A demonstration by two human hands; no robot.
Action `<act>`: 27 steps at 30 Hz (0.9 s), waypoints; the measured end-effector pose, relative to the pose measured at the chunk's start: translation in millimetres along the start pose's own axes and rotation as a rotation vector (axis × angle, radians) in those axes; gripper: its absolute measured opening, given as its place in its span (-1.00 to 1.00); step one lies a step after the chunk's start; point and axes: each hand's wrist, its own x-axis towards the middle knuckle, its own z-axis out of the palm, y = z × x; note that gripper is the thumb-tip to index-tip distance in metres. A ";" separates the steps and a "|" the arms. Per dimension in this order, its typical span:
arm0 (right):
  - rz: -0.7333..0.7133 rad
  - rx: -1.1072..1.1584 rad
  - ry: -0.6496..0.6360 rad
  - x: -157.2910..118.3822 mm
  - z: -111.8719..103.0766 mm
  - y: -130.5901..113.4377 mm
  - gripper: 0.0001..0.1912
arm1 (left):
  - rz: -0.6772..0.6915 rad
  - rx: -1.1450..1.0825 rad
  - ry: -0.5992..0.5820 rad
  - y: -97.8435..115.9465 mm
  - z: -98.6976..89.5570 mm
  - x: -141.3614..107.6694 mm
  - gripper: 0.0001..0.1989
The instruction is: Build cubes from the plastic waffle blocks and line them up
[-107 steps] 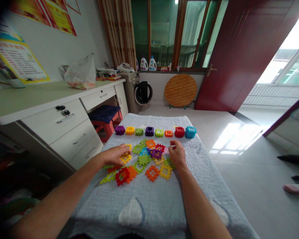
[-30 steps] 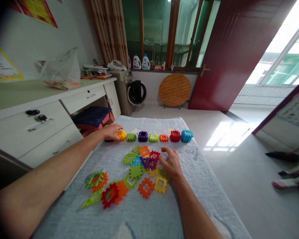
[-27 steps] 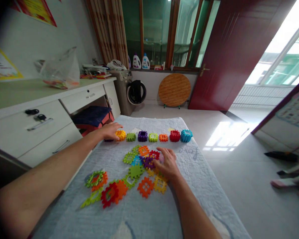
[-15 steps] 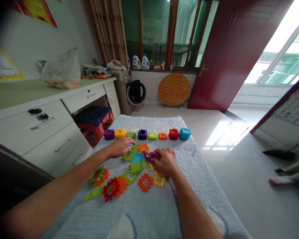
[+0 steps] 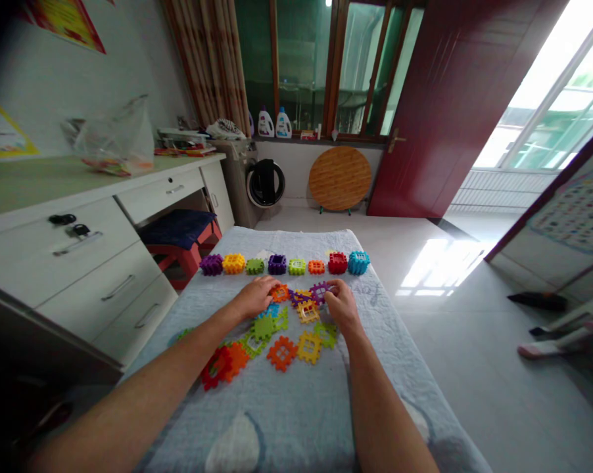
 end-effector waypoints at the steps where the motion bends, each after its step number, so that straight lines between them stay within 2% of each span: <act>1: 0.000 -0.065 0.046 -0.7 -0.2 0.3 -0.63 | 0.014 -0.003 -0.005 1.8 -0.7 -2.2 -0.60; 3: -0.049 -0.254 0.140 -4.0 0.5 -1.9 -0.62 | 0.049 -0.009 -0.020 5.7 -3.7 -8.0 -0.59; 5: -0.152 -0.395 0.182 -9.1 3.4 -7.2 -0.62 | 0.085 -0.018 -0.034 8.1 -7.8 -15.2 -0.59; 8: -0.326 -0.438 0.038 -17.6 10.6 -18.8 -0.58 | 0.093 -0.043 -0.017 5.6 -13.5 -27.1 -0.62; 12: -0.438 -0.433 -0.191 -25.8 17.4 -31.5 -0.62 | -0.035 -0.034 0.036 -7.6 -17.0 -39.9 -0.64; 16: -0.440 -0.434 -0.233 -28.1 15.0 -29.7 -0.66 | -0.164 -0.034 0.060 -18.2 -14.5 -46.2 -0.63; 19: -0.384 -0.421 -0.220 -25.0 10.1 -21.0 -0.67 | -0.158 -0.091 0.071 -18.4 -11.5 -49.4 -0.61; 24: -0.219 -0.482 -0.144 -18.3 0.5 -15.5 -0.79 | -0.122 -0.226 0.108 -18.5 -10.6 -57.9 -0.62; 27: -0.195 -0.617 -0.039 -20.7 -3.6 -23.2 -0.81 | -0.131 -0.297 0.158 -24.6 -12.8 -63.2 -0.64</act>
